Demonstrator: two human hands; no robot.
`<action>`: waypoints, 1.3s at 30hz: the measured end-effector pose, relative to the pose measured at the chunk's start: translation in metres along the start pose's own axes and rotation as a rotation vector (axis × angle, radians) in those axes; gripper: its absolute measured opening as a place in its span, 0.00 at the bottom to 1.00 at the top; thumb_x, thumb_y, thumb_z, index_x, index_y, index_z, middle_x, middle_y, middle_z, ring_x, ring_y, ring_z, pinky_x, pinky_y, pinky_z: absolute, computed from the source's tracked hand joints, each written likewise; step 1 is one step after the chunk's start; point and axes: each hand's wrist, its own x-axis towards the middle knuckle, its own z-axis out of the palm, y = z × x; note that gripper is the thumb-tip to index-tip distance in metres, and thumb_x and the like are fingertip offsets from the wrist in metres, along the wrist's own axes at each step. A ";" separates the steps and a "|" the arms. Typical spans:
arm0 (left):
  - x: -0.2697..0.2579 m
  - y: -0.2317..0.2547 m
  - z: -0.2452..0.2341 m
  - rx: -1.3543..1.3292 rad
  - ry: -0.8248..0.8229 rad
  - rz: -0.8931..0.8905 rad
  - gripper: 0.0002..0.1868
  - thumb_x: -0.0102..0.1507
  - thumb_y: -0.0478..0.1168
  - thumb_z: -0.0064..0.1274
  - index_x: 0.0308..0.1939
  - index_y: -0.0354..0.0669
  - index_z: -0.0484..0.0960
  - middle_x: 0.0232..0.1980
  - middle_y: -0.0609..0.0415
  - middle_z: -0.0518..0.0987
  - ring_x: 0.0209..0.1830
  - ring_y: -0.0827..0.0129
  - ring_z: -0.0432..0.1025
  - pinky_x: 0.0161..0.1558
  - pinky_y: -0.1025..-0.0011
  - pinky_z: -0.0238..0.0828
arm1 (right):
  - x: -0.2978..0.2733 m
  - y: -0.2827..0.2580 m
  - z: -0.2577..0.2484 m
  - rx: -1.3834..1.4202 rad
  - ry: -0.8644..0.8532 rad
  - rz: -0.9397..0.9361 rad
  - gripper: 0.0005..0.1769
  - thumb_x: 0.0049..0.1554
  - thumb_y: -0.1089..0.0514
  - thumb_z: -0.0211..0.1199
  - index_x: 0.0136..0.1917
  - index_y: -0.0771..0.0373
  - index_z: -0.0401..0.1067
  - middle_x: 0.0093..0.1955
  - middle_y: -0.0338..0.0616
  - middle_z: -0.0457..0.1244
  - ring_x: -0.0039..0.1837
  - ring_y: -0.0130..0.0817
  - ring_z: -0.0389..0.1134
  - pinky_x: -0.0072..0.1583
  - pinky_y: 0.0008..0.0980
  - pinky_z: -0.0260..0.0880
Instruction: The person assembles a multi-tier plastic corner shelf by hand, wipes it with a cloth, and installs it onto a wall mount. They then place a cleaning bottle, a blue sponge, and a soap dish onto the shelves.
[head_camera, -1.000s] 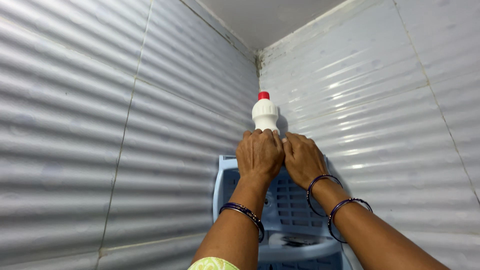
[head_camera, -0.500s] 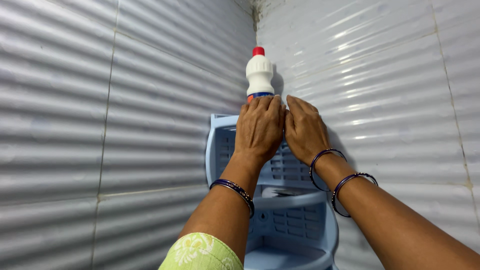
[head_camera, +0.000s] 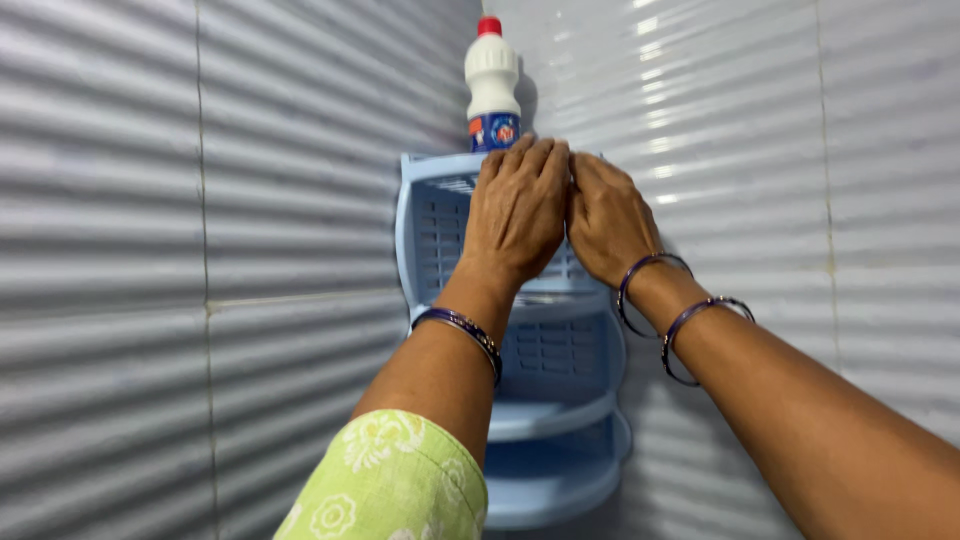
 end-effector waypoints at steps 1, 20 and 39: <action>-0.003 0.002 -0.003 -0.025 -0.002 0.005 0.22 0.69 0.39 0.40 0.65 0.34 0.73 0.65 0.42 0.77 0.71 0.50 0.66 0.71 0.52 0.56 | -0.004 -0.006 -0.004 0.007 -0.033 0.048 0.18 0.64 0.61 0.46 0.63 0.70 0.68 0.61 0.61 0.66 0.66 0.59 0.65 0.67 0.50 0.66; -0.087 0.061 -0.034 -0.207 -0.074 -0.024 0.21 0.69 0.39 0.42 0.64 0.35 0.74 0.64 0.41 0.77 0.70 0.49 0.67 0.69 0.52 0.56 | -0.104 -0.036 -0.045 -0.141 -0.137 -0.048 0.17 0.63 0.63 0.47 0.62 0.71 0.68 0.59 0.61 0.65 0.62 0.60 0.65 0.63 0.55 0.65; -0.175 0.159 -0.037 -0.113 -0.288 -0.102 0.08 0.68 0.36 0.47 0.50 0.41 0.77 0.48 0.47 0.81 0.54 0.51 0.73 0.59 0.54 0.63 | -0.226 0.017 -0.045 0.228 -0.320 0.012 0.08 0.63 0.66 0.50 0.53 0.70 0.68 0.51 0.60 0.66 0.53 0.63 0.67 0.53 0.57 0.67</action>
